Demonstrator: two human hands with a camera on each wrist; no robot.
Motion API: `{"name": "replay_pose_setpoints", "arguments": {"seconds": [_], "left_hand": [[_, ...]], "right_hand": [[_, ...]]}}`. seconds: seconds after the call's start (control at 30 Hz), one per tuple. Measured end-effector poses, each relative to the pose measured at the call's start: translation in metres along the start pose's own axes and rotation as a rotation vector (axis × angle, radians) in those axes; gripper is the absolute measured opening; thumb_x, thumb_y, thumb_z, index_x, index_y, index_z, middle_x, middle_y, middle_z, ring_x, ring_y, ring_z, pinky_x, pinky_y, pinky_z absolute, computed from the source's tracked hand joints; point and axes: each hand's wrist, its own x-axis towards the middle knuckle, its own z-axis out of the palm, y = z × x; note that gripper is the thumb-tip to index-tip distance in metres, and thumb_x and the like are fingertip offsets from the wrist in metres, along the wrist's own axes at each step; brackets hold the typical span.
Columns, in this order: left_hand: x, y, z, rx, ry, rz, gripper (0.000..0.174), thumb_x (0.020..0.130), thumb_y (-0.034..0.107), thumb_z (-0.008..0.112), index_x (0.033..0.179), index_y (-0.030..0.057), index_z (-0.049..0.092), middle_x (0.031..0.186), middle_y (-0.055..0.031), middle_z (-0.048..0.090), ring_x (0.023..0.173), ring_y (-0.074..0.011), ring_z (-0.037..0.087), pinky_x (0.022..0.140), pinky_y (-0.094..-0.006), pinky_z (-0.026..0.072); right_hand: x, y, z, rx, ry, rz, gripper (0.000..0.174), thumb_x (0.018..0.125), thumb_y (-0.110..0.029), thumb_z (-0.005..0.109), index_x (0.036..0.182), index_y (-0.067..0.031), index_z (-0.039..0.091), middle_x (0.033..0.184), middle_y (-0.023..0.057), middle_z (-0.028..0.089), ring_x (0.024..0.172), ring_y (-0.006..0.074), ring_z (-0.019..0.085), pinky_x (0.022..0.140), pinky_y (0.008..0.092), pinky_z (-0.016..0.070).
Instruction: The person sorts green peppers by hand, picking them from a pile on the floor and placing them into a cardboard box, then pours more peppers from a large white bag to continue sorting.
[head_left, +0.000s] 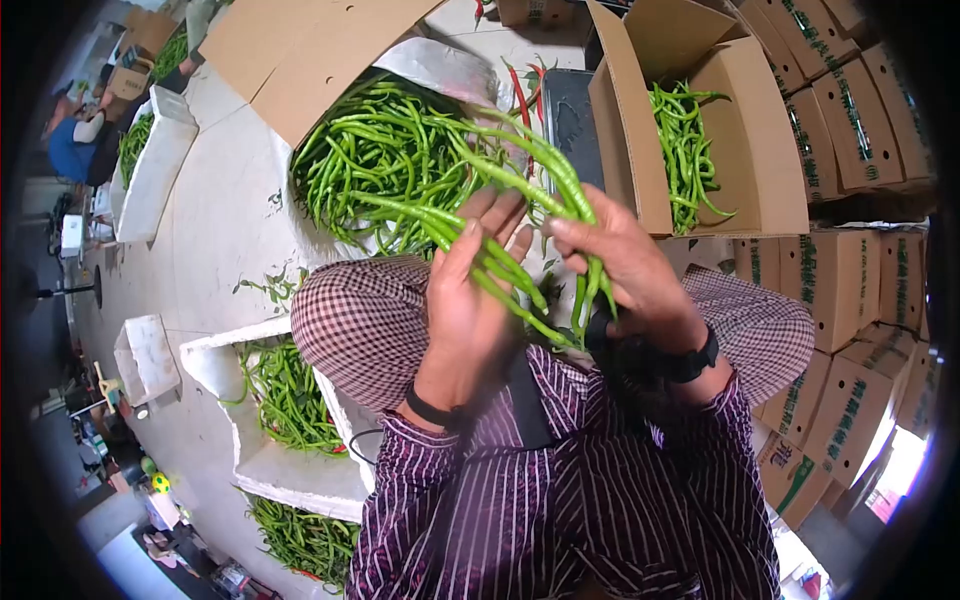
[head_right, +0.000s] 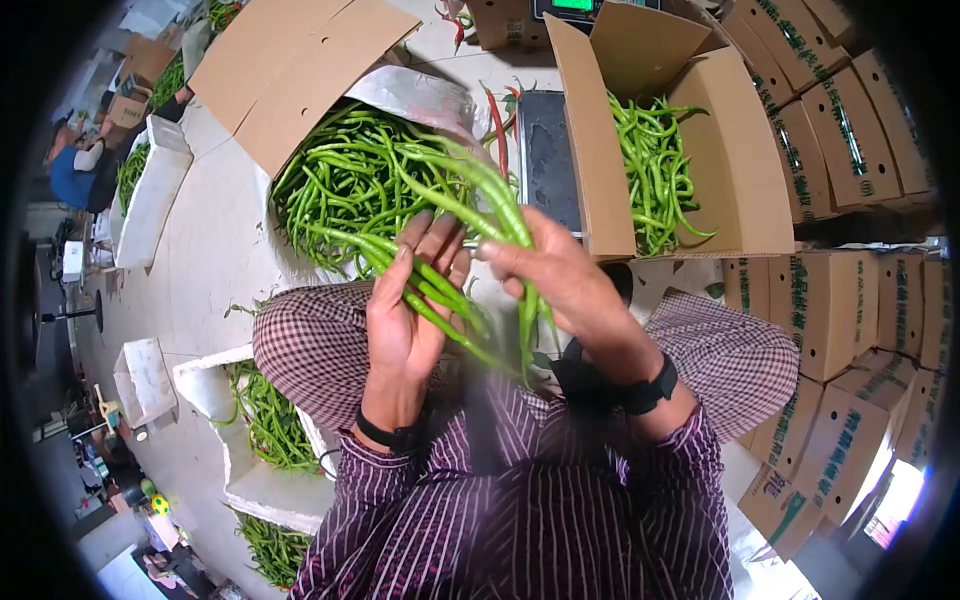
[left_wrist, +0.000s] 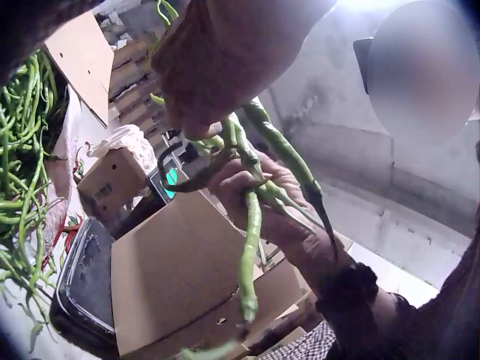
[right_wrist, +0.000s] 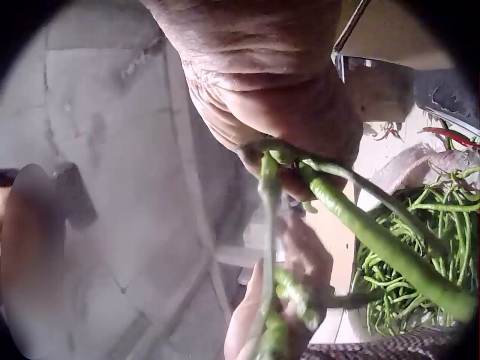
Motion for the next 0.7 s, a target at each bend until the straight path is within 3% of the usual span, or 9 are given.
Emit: {"name": "replay_pose_setpoints", "arguments": {"seconds": [0.07, 0.1, 0.27, 0.33, 0.4, 0.43, 0.47, 0.57, 0.7], "left_hand": [[0.0, -0.004, 0.002, 0.022, -0.054, -0.025, 0.052, 0.099, 0.026, 0.044, 0.14, -0.0028, 0.03, 0.139, -0.019, 0.042, 0.128, -0.0295, 0.041, 0.107, -0.0406, 0.0349], [0.0, -0.007, 0.0, 0.084, -0.026, -0.019, 0.052, 0.099, 0.027, 0.043, 0.14, -0.0023, 0.031, 0.14, -0.0181, 0.042, 0.129, -0.0282, 0.041, 0.107, -0.0395, 0.0345], [-0.002, -0.014, -0.002, 0.105, 0.002, -0.066, 0.056, 0.101, 0.042, 0.035, 0.139, 0.0004, 0.035, 0.136, -0.0148, 0.046, 0.126, -0.0263, 0.043, 0.108, -0.0395, 0.0325], [-0.001, -0.015, -0.003, 0.146, -0.037, -0.038, 0.06, 0.1, 0.047, 0.032, 0.139, 0.0007, 0.035, 0.138, -0.0147, 0.043, 0.127, -0.0272, 0.041, 0.11, -0.0405, 0.0291], [0.001, -0.013, -0.001, 0.139, -0.109, -0.082, 0.062, 0.1, 0.048, 0.032, 0.14, 0.0006, 0.034, 0.143, -0.0151, 0.037, 0.131, -0.028, 0.037, 0.111, -0.0413, 0.0262], [0.003, -0.01, -0.002, 0.179, -0.063, -0.104, 0.064, 0.099, 0.048, 0.033, 0.138, -0.0023, 0.034, 0.145, -0.0166, 0.034, 0.131, -0.0294, 0.036, 0.112, -0.0421, 0.0235], [0.005, -0.01, -0.004, 0.164, -0.006, -0.044, 0.061, 0.1, 0.044, 0.036, 0.135, -0.0058, 0.035, 0.14, -0.02, 0.038, 0.125, -0.0301, 0.041, 0.109, -0.0411, 0.0307], [0.005, 0.001, -0.014, 0.19, 0.166, 0.159, 0.051, 0.1, 0.03, 0.042, 0.133, -0.0087, 0.035, 0.133, -0.0246, 0.044, 0.121, -0.0311, 0.047, 0.101, -0.0381, 0.0419], [0.002, 0.007, -0.014, 0.229, 0.225, 0.229, 0.042, 0.099, 0.026, 0.045, 0.126, -0.0064, 0.044, 0.12, -0.0204, 0.054, 0.11, -0.0283, 0.054, 0.097, -0.0373, 0.0444]], "right_hand": [[-0.007, 0.003, 0.022, -0.212, 0.008, -0.143, 0.048, 0.081, -0.018, 0.073, 0.119, -0.0004, 0.049, 0.09, 0.0038, 0.057, 0.079, 0.0143, 0.057, 0.073, 0.0261, 0.0483], [-0.005, 0.007, 0.022, -0.472, 0.047, -0.145, 0.059, 0.07, -0.02, 0.08, 0.118, -0.0013, 0.051, 0.094, 0.0045, 0.058, 0.085, 0.0123, 0.054, 0.078, 0.0277, 0.0467], [0.002, 0.018, 0.024, -0.815, 0.035, -0.099, 0.064, 0.071, -0.018, 0.078, 0.124, 0.0016, 0.047, 0.107, 0.0073, 0.06, 0.096, 0.0136, 0.054, 0.087, 0.0302, 0.0448], [0.013, 0.026, 0.009, -0.706, 0.002, -0.301, 0.066, 0.072, -0.017, 0.074, 0.128, 0.0004, 0.045, 0.101, 0.0171, 0.064, 0.094, 0.0228, 0.062, 0.084, 0.0327, 0.0486], [0.019, 0.021, -0.001, -0.599, -0.033, -0.295, 0.057, 0.077, -0.013, 0.069, 0.127, 0.0016, 0.046, 0.103, 0.0139, 0.064, 0.093, 0.0198, 0.062, 0.083, 0.033, 0.0492], [0.02, 0.018, -0.004, -0.336, -0.06, -0.212, 0.053, 0.079, -0.011, 0.068, 0.126, 0.0021, 0.048, 0.103, 0.0122, 0.064, 0.093, 0.0178, 0.061, 0.083, 0.0322, 0.0493], [0.021, 0.014, -0.008, -0.072, -0.085, -0.128, 0.05, 0.081, -0.01, 0.066, 0.126, 0.0026, 0.049, 0.103, 0.0105, 0.063, 0.093, 0.0157, 0.06, 0.082, 0.0314, 0.0495], [0.021, 0.001, -0.031, 0.06, -0.115, -0.063, 0.042, 0.086, -0.012, 0.062, 0.124, 0.003, 0.05, 0.1, 0.0091, 0.062, 0.093, 0.0153, 0.06, 0.083, 0.0299, 0.05], [0.022, 0.002, -0.044, 0.393, -0.169, -0.054, 0.032, 0.089, -0.013, 0.057, 0.118, 0.0013, 0.053, 0.097, 0.0097, 0.062, 0.09, 0.0184, 0.061, 0.082, 0.031, 0.0509]]}}
